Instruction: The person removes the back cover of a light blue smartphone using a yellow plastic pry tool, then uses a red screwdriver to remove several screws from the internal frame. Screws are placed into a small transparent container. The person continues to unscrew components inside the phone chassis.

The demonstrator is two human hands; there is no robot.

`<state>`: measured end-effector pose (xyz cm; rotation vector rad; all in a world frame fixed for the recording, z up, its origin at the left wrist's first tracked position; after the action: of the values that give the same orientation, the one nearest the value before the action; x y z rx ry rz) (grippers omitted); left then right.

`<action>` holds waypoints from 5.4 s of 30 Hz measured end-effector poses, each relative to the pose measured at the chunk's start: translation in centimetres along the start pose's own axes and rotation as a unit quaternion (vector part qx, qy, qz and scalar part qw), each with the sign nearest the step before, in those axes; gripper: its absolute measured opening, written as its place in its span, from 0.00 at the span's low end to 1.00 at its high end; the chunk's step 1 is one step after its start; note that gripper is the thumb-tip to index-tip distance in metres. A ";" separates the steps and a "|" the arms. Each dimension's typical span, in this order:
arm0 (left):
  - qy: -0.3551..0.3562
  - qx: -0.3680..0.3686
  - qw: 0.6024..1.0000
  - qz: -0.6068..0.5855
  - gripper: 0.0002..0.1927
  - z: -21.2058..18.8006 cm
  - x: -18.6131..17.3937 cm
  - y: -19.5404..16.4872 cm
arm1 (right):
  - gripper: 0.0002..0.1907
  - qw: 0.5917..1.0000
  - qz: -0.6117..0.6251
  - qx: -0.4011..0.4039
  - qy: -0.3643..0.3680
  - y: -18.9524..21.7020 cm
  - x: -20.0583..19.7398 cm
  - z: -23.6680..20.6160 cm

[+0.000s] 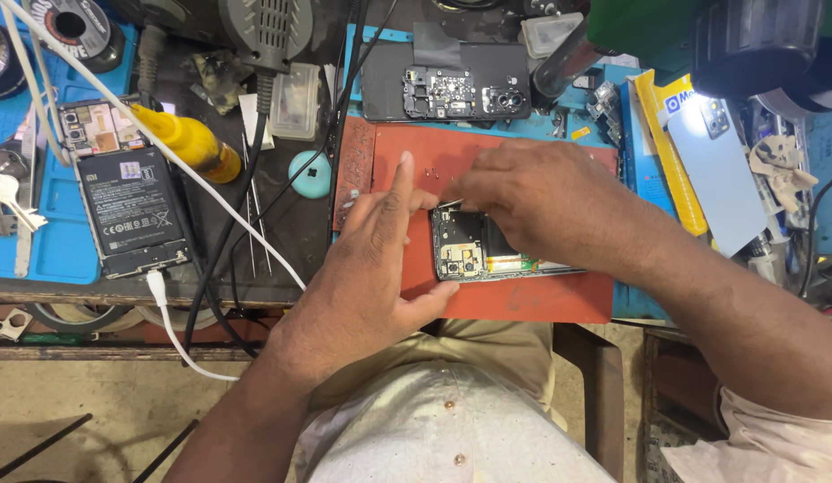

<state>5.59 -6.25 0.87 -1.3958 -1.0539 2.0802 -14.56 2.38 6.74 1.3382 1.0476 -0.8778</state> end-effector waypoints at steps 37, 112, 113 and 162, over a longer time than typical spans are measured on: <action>0.003 -0.016 1.000 0.011 0.64 0.6 0.2 -0.6 | 0.11 0.996 -0.020 -0.009 0.083 -1.5 -0.2 0.3; 0.176 -0.110 0.978 -0.026 0.11 -8.6 12.0 -3.6 | 0.34 0.959 0.057 0.184 -0.206 2.6 5.3 -19.9; 0.193 -0.112 0.975 0.007 0.12 -8.2 12.3 -4.2 | 0.36 0.963 0.051 0.160 -0.210 2.1 4.5 -18.1; 0.158 -0.257 0.847 -0.437 0.29 -8.6 7.4 -4.9 | 0.21 0.921 0.138 0.234 -0.280 0.8 2.9 -12.5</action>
<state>10.05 5.00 -1.46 -1.0766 -1.7415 0.9085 -13.95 15.15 4.94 1.4485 0.1975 -1.2428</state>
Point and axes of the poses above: each hand's wrist, its own z-axis towards the middle knuckle, its own x-axis out of the palm, y = z × x, the point moved 1 cm from there along z, towards the middle knuckle, and after that the axes turned 2 degrees about z, right-handed, at the moved point
